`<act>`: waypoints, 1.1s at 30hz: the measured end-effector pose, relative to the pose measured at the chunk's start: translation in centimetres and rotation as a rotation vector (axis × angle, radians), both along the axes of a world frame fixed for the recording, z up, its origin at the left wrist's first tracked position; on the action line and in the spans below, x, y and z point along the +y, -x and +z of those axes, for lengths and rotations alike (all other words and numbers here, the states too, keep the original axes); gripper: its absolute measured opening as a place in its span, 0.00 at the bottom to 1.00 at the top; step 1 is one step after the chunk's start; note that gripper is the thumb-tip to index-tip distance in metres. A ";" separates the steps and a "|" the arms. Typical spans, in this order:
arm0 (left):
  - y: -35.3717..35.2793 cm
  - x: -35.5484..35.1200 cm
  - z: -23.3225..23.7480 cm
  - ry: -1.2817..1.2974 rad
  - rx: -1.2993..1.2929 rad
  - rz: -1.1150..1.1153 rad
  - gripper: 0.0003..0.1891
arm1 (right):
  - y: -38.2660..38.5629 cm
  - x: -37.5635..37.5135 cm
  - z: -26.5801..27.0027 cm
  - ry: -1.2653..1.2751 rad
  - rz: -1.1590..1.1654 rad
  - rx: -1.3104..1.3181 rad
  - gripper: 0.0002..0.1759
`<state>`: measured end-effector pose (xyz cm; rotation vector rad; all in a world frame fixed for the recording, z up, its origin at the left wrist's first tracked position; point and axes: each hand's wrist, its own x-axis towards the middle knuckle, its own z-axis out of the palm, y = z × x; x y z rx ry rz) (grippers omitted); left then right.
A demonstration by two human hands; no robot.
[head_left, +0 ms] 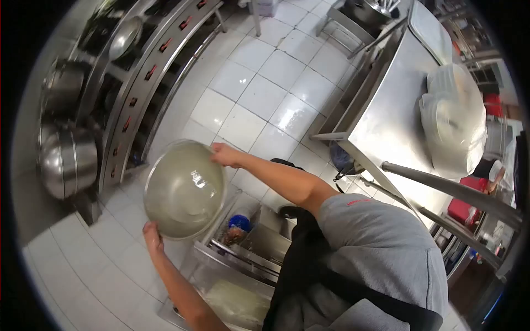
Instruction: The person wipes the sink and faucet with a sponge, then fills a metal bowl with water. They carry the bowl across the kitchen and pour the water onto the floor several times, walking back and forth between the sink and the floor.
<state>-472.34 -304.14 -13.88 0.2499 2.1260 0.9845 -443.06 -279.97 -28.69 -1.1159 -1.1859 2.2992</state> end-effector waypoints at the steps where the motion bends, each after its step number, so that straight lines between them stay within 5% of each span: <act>1: -0.3 3.1 -2.3 0.030 -0.018 -0.069 0.02 | -2.5 1.1 -1.6 0.045 -0.030 -0.038 0.08; 6: -4.1 17.4 -12.7 0.051 -0.113 -0.328 0.02 | -11.4 5.6 -11.1 0.220 -0.244 -0.116 0.07; 12: -5.7 26.8 -20.3 0.085 -0.222 -0.525 0.08 | -16.0 8.3 -14.9 0.039 -0.384 -0.189 0.12; 17: -6.3 25.4 -21.2 0.323 -0.001 -0.670 0.08 | -15.5 4.9 -17.6 -0.358 -0.334 -0.458 0.12; 23: -5.4 21.4 -22.2 0.435 0.030 -0.485 0.06 | -12.0 0.2 -20.2 -0.179 -0.177 -0.575 0.20; 26: -2.8 20.0 -28.0 0.559 0.236 -0.478 0.05 | -9.2 -2.8 -29.0 -0.098 -0.210 -0.690 0.16; 28: -4.5 23.9 -30.1 0.617 0.242 -0.496 0.04 | -9.2 -2.9 -35.7 -0.343 0.554 -0.705 0.11; 33: -9.9 41.4 -34.6 0.569 0.150 -0.624 0.08 | -19.4 9.6 -33.7 -0.947 0.537 -0.459 0.06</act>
